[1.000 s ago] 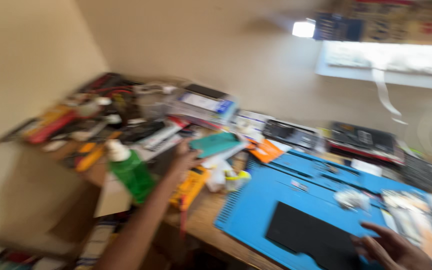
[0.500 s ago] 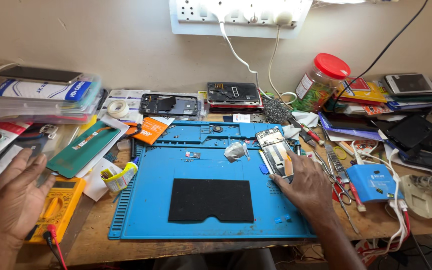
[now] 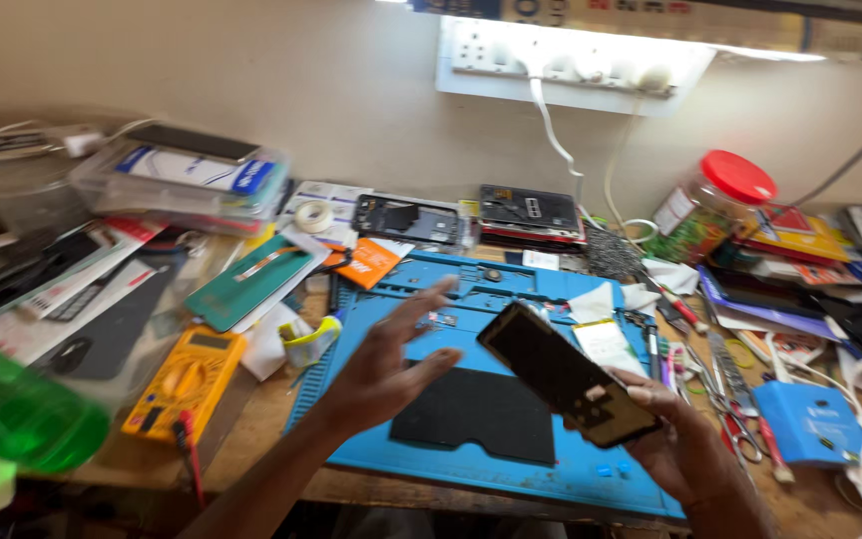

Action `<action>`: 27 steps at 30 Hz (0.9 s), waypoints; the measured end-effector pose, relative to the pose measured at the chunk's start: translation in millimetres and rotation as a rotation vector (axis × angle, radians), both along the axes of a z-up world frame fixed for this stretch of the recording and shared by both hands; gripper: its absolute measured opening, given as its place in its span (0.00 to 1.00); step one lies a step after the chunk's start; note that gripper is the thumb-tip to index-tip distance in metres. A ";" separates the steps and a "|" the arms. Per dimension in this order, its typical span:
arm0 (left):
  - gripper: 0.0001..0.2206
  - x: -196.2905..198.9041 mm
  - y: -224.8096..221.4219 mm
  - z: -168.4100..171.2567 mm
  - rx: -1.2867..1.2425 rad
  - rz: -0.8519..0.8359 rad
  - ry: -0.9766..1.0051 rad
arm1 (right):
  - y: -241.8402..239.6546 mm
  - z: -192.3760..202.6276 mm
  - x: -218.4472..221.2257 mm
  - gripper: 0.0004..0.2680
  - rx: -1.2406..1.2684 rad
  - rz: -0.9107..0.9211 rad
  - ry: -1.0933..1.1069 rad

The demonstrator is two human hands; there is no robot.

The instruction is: The person disassembles a smartphone, removing the back cover and battery. They then use tweezers and a metal file to scrape adhesive residue from the phone's internal frame and back cover.

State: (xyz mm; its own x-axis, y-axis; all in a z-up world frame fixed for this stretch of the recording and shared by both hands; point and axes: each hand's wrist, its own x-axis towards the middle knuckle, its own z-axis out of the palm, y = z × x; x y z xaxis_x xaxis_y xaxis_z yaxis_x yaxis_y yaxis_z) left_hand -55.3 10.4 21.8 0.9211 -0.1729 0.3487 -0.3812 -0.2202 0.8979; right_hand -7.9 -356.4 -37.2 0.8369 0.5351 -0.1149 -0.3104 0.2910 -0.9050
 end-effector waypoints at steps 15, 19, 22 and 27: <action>0.31 -5.7 21.7 -68.8 -0.240 -0.122 0.511 | 43.3 -15.1 -10.3 0.34 -0.559 -0.070 -0.131; 0.37 -14.1 27.8 -47.9 0.099 -0.111 0.446 | 62.5 1.5 -23.4 0.34 -0.773 -0.080 -0.466; 0.37 -15.3 27.2 -36.6 0.325 -0.055 0.452 | 74.3 12.4 -28.2 0.34 -1.042 -0.112 -0.558; 0.42 -13.9 36.0 -34.5 0.549 0.000 0.244 | 72.8 6.2 -27.5 0.37 -1.221 -0.122 -0.682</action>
State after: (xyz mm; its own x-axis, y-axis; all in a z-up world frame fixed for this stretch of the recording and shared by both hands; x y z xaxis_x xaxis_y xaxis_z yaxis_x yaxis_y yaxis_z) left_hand -69.2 46.4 -12.7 0.9632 -0.2684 -0.0132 -0.1787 -0.6765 0.7144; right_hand -35.3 -283.5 -31.0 0.9492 0.3145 -0.0066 0.2562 -0.7852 -0.5637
